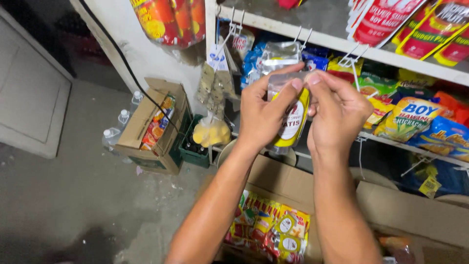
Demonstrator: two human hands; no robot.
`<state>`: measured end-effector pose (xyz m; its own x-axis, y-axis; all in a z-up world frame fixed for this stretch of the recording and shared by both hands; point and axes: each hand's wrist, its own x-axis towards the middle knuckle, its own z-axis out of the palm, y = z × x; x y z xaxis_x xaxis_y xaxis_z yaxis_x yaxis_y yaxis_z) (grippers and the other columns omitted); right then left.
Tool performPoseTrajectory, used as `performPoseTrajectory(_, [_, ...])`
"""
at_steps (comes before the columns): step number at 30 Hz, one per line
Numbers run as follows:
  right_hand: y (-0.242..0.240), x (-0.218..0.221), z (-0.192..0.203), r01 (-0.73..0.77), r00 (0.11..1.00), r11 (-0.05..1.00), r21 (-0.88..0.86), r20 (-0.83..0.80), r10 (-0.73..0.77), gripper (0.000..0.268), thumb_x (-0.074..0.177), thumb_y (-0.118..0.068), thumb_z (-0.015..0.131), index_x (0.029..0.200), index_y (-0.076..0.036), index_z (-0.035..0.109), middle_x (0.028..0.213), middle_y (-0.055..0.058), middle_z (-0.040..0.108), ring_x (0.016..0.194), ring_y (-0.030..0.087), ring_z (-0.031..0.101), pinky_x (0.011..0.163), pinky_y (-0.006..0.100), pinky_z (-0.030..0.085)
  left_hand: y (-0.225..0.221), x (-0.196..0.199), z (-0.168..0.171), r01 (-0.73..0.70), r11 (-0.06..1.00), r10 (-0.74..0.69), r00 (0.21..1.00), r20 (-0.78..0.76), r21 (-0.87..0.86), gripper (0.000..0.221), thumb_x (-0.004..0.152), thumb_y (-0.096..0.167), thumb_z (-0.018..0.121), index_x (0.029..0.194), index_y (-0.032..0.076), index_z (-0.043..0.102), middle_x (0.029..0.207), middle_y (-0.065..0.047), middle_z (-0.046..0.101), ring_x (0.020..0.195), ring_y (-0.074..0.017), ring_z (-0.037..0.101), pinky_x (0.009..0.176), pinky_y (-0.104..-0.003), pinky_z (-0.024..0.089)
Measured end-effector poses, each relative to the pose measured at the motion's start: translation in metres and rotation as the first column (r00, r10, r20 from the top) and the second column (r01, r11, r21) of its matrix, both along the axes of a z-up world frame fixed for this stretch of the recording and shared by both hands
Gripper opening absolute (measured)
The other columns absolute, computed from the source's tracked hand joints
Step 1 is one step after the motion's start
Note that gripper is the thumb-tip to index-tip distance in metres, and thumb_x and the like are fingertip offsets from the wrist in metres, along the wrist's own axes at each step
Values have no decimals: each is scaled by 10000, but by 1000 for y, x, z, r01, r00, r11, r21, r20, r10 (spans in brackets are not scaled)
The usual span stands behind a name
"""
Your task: The person repeatedly picks small packets of condiments from a cardboard box and places them onto a metal wire shelf. They arrange the packets in rows, filling gaps between existing items. The person handles multiple packets of different brands and types throughout the clip.
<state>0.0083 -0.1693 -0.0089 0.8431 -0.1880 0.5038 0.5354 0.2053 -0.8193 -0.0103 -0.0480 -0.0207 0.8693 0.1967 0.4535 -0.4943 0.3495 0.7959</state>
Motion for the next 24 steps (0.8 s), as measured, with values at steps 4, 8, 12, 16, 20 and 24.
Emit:
performPoseTrajectory(4, [1, 0, 5, -14, 999, 1000, -17, 28, 15, 131, 982, 26, 753, 1097, 88, 739, 929, 111, 747, 677, 83, 601, 575, 212, 445, 2, 3, -3, 43, 999, -43, 999, 22, -26, 332, 1032, 161, 691, 1324, 6, 707, 1007, -35, 755, 885, -49, 656, 799, -231, 556])
performPoseTrajectory(8, [0, -6, 15, 45, 999, 993, -109, 17, -44, 130, 978, 5, 770, 1059, 102, 740, 890, 109, 735, 682, 84, 617, 566, 206, 452, 3, 8, -8, 61, 998, -61, 997, 53, 4, 305, 1061, 164, 686, 1316, -4, 700, 1036, -40, 769, 912, -44, 670, 850, -231, 565])
performPoseTrajectory(12, [1, -13, 29, 95, 992, 969, -228, 100, -74, 137, 991, -2, 760, 1051, 118, 732, 927, 109, 734, 784, 89, 654, 710, 211, 522, 8, 15, -10, 127, 992, -128, 989, 72, 24, 290, 1096, 166, 671, 1322, -15, 692, 1008, -39, 764, 893, -41, 659, 833, -223, 559])
performPoseTrajectory(16, [-1, -12, 36, 100, 983, 949, -300, 176, -48, 132, 996, -1, 737, 1027, 127, 723, 935, 98, 729, 846, 98, 675, 798, 219, 574, 10, 25, -13, 260, 965, -255, 960, 120, -32, 282, 1122, 152, 652, 1331, -36, 678, 1033, -41, 760, 918, -59, 673, 831, -225, 560])
performPoseTrajectory(20, [-1, -8, 37, 112, 986, 936, -332, 158, -61, 123, 995, -6, 748, 996, 114, 722, 897, 84, 714, 784, 93, 651, 721, 211, 550, 10, 33, -13, 313, 946, -302, 945, 126, -81, 273, 1117, 146, 658, 1295, -57, 692, 1017, -55, 765, 894, -74, 687, 804, -233, 564])
performPoseTrajectory(24, [4, -13, 46, 40, 999, 963, -265, 33, -32, 98, 945, -19, 731, 938, 78, 725, 818, 64, 702, 665, 74, 605, 615, 203, 481, 6, 34, -13, 271, 956, -261, 960, 99, -114, 261, 1098, 141, 673, 1246, -71, 713, 994, -65, 771, 863, -79, 695, 776, -238, 572])
